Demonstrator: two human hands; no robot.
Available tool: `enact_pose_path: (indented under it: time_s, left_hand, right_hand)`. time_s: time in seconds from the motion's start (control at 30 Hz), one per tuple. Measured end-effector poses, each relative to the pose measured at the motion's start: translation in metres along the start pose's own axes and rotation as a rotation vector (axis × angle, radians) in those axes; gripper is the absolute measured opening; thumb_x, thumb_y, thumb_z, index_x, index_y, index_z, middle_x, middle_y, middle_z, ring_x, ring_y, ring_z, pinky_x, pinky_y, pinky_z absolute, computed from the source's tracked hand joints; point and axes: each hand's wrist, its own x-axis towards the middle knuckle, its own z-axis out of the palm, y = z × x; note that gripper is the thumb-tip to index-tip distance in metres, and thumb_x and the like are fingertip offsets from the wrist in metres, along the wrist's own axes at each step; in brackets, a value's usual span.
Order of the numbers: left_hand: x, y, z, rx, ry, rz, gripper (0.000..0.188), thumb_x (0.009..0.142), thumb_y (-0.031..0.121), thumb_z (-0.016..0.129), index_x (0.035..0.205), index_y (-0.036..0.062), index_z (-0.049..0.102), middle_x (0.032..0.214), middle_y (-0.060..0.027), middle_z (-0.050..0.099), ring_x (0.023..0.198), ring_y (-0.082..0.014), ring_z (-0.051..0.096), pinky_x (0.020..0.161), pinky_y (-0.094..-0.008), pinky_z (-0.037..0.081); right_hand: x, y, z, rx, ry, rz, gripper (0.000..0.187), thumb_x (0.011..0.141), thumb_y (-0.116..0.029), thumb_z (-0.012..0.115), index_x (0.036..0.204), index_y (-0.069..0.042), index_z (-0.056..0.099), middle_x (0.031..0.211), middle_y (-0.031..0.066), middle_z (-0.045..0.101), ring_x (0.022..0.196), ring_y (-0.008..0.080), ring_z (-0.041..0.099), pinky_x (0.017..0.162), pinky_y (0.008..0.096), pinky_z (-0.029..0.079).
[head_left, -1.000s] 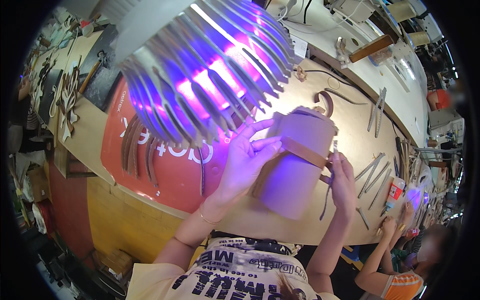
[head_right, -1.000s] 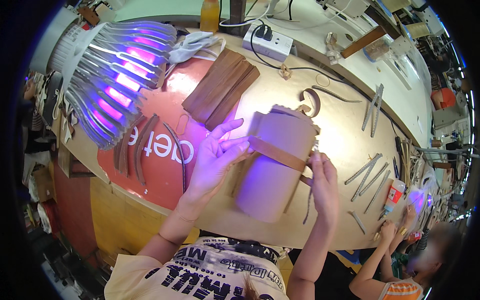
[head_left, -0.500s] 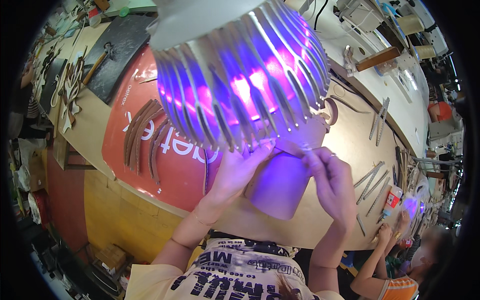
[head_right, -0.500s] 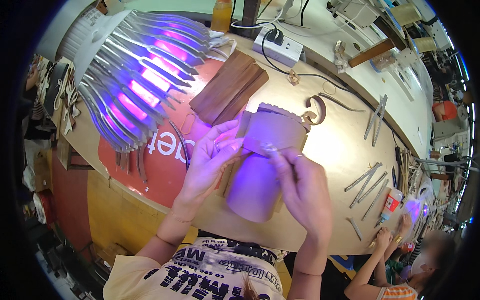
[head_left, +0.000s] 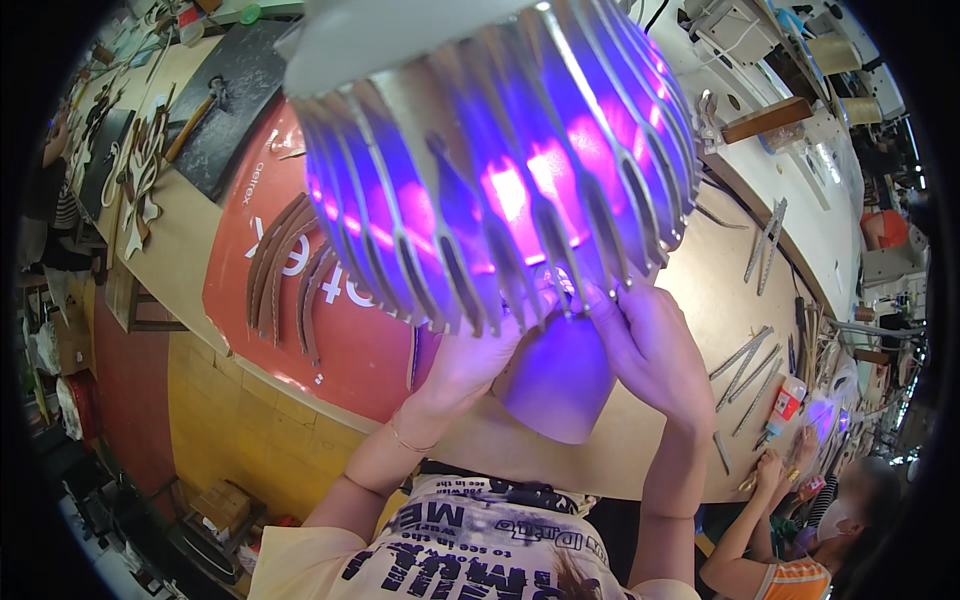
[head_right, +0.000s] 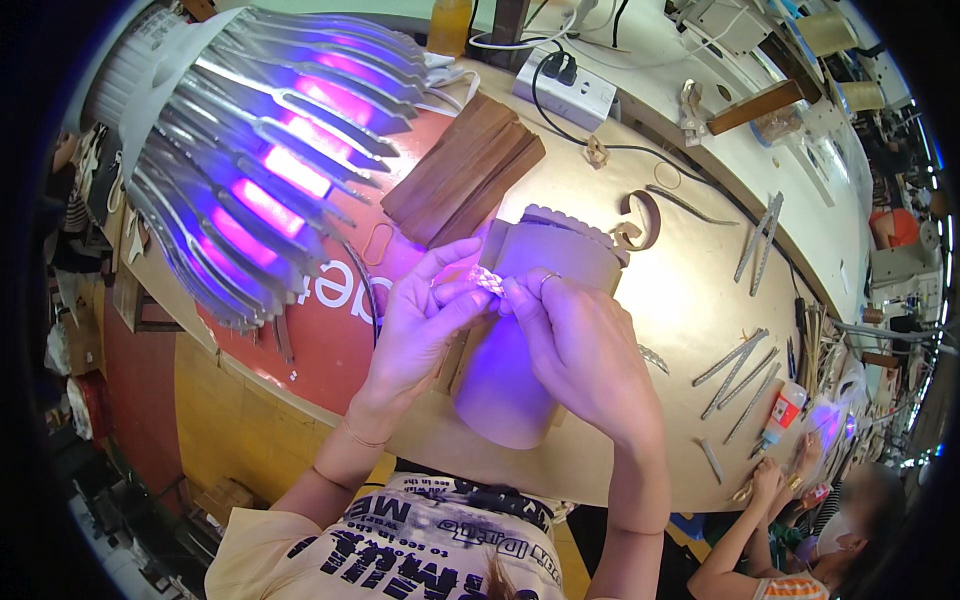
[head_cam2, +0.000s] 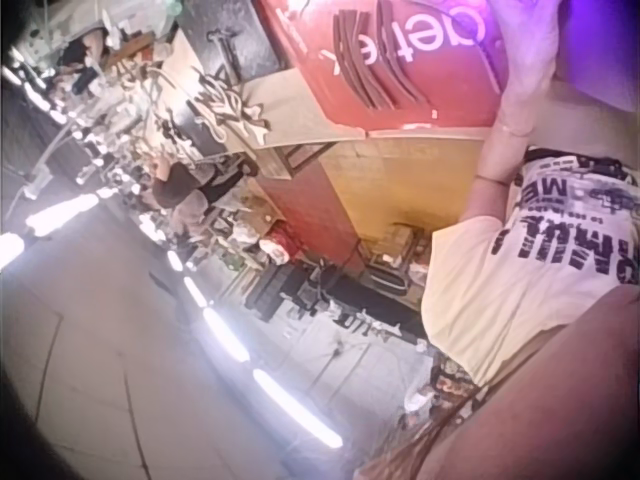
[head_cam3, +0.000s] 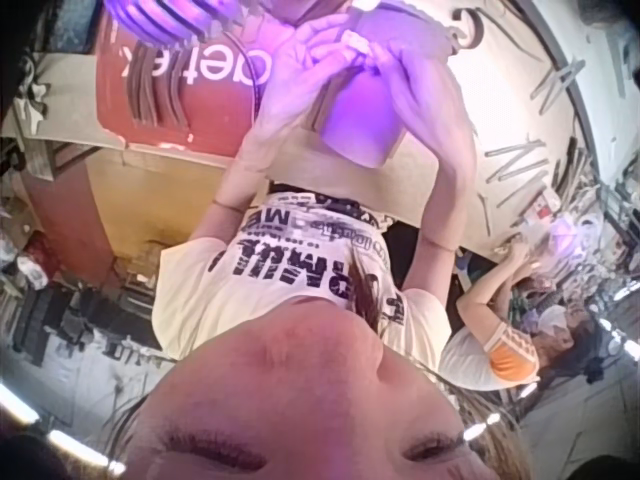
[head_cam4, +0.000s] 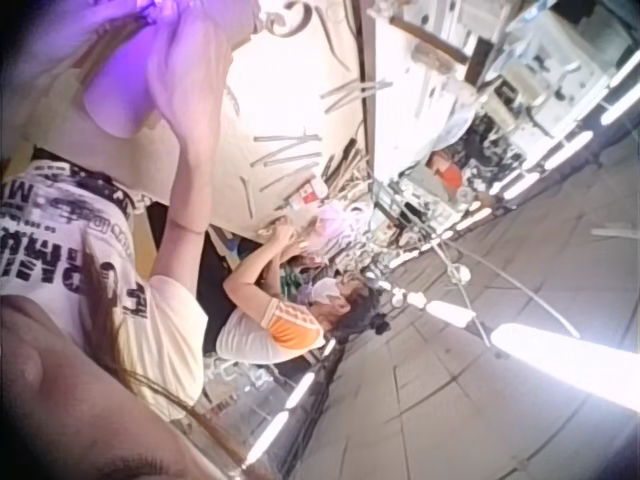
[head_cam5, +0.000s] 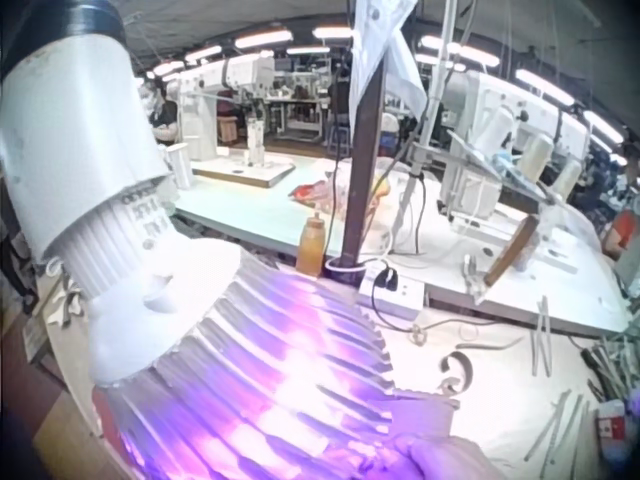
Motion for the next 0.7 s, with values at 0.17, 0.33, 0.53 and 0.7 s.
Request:
enact_pose_path:
  time_s: [0.17, 0.33, 0.53, 0.7]
  left_hand:
    - [-0.0042, -0.0039, -0.0040, -0.113, 0.054, -0.108, 0.051, 0.093, -0.003, 0.060, 0.139, -0.0021, 0.038, 0.105, -0.0138, 0.069, 0.098, -0.0170, 0.068, 0.092, -0.0315, 0.056]
    - [-0.0042, -0.0050, -0.0040, -0.129, 0.011, -0.047, 0.051, 0.092, -0.005, 0.059, 0.138, -0.0025, 0.039, 0.105, -0.0142, 0.069, 0.098, -0.0172, 0.068, 0.092, -0.0326, 0.057]
    - [-0.0052, -0.0005, -0.0009, 0.021, 0.009, -0.030, 0.050, 0.093, -0.005, 0.058, 0.139, -0.0029, 0.039, 0.105, -0.0150, 0.069, 0.099, -0.0170, 0.067, 0.093, -0.0324, 0.056]
    - [-0.0064, -0.0045, -0.0015, -0.111, 0.025, -0.066, 0.050, 0.093, -0.005, 0.059, 0.139, -0.0031, 0.038, 0.106, -0.0161, 0.069, 0.099, -0.0170, 0.068, 0.094, -0.0320, 0.056]
  right_hand:
    - [0.0001, 0.0011, 0.0021, 0.057, 0.003, 0.006, 0.025, 0.098, -0.018, 0.052, 0.084, 0.001, 0.061, 0.072, 0.0207, 0.060, 0.070, 0.0408, 0.059, 0.064, 0.0458, 0.046]
    - [-0.0009, 0.0027, 0.0028, 0.071, 0.007, -0.021, 0.023, 0.097, -0.015, 0.052, 0.084, 0.003, 0.058, 0.072, 0.0227, 0.058, 0.071, 0.0424, 0.057, 0.065, 0.0467, 0.045]
    - [-0.0026, 0.0018, -0.0021, 0.058, -0.050, -0.013, 0.022, 0.096, -0.013, 0.052, 0.084, 0.004, 0.057, 0.074, 0.0238, 0.059, 0.073, 0.0434, 0.058, 0.067, 0.0472, 0.045]
    - [-0.0016, 0.0048, -0.0008, 0.055, -0.017, -0.072, 0.024, 0.096, -0.011, 0.052, 0.081, 0.007, 0.059, 0.067, 0.0212, 0.056, 0.062, 0.0371, 0.057, 0.060, 0.0431, 0.044]
